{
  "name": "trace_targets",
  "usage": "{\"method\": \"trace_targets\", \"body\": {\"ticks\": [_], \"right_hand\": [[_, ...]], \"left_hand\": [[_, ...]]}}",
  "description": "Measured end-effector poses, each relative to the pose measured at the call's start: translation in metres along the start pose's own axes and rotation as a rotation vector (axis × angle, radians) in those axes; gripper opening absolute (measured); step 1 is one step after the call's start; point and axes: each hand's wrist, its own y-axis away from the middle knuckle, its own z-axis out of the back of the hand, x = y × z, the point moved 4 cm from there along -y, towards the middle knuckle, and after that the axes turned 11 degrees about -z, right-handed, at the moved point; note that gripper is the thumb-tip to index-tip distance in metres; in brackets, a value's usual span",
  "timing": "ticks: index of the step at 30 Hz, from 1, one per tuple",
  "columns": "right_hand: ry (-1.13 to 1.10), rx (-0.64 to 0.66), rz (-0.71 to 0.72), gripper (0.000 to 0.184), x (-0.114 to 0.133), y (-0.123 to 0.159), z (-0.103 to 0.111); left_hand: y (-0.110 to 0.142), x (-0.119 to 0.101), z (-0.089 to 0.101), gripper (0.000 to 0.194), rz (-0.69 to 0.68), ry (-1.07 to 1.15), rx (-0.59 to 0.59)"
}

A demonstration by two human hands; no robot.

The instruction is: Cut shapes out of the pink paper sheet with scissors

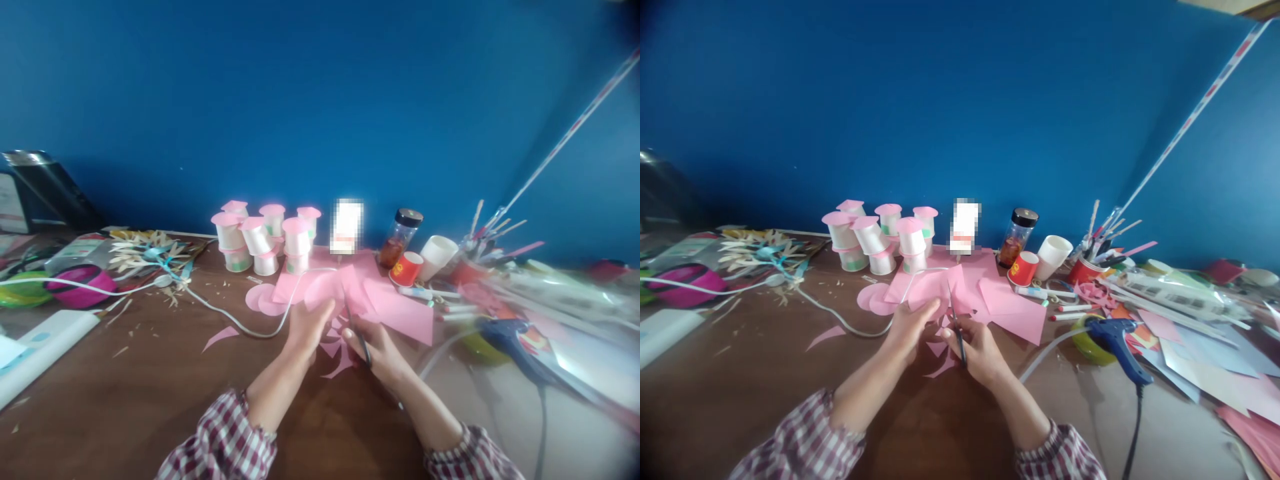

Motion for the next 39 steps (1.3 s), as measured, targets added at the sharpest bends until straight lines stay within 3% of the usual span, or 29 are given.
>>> {"method": "trace_targets", "body": {"ticks": [10, 16, 22, 27, 39], "right_hand": [[-0.001, -0.016, -0.021, 0.036, -0.003, -0.001, 0.0], [0.012, -0.034, -0.011, 0.038, -0.002, -0.001, 0.0], [0.029, -0.036, -0.011, 0.033, -0.004, -0.002, 0.001], [0.022, -0.024, -0.015, 0.035, -0.004, -0.002, 0.0], [0.039, -0.035, -0.027, 0.037, -0.004, -0.002, 0.0]], "left_hand": [[-0.004, 0.011, -0.002, 0.033, 0.045, 0.098, 0.057], [-0.002, 0.007, -0.003, 0.03, 0.006, 0.072, 0.085], [-0.001, 0.008, -0.002, 0.03, 0.026, 0.102, 0.018], [-0.005, 0.012, -0.001, 0.037, 0.01, 0.081, 0.057], [0.003, 0.003, -0.004, 0.028, -0.001, 0.088, -0.027]]}}
